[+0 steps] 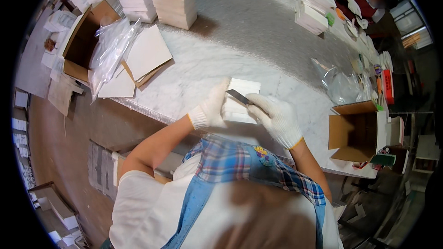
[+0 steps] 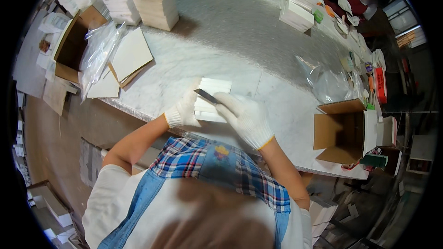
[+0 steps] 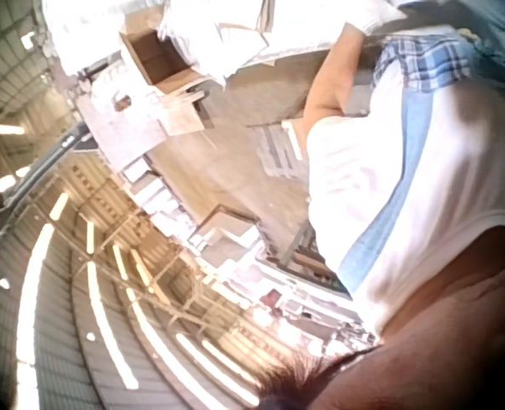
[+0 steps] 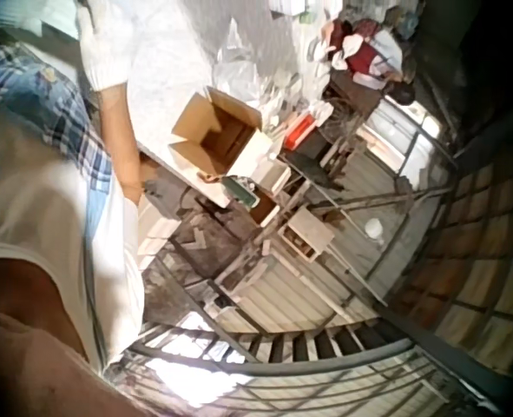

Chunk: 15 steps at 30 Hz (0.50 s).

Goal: The person wraps small white rectangular tiles in plastic bags at a workbench. They place tiles into bags, fold the bags closed, and stack the wrapped units. The person also uses a utility knife to trim the edges of a stack of tiles before continuing to wrap them.

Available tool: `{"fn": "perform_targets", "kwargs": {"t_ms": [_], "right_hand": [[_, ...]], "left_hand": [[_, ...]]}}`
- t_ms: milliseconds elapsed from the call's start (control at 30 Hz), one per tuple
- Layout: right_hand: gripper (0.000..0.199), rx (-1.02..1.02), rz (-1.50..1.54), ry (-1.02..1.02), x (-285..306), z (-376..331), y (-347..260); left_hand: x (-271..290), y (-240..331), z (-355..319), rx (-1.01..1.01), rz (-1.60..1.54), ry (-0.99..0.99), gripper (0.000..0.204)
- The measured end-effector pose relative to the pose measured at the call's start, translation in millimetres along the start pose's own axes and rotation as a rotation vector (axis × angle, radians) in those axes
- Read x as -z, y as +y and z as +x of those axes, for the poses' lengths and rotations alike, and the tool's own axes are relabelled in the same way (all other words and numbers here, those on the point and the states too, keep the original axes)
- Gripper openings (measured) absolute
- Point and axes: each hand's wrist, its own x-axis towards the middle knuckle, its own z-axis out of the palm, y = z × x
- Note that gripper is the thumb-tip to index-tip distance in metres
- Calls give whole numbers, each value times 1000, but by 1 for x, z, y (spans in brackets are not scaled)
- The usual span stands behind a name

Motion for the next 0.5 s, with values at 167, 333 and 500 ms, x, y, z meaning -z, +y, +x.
{"fn": "perform_targets", "kwargs": {"t_ms": [167, 333, 500], "right_hand": [[25, 110, -151, -40, -2, 19, 4], [23, 96, -164, -41, 0, 21, -4], [22, 110, -156, -18, 0, 22, -1]], "left_hand": [[-12, 19, -6, 115, 72, 133, 58], [14, -40, 0, 132, -25, 12, 49], [40, -90, 0, 103, 205, -64, 53]]}}
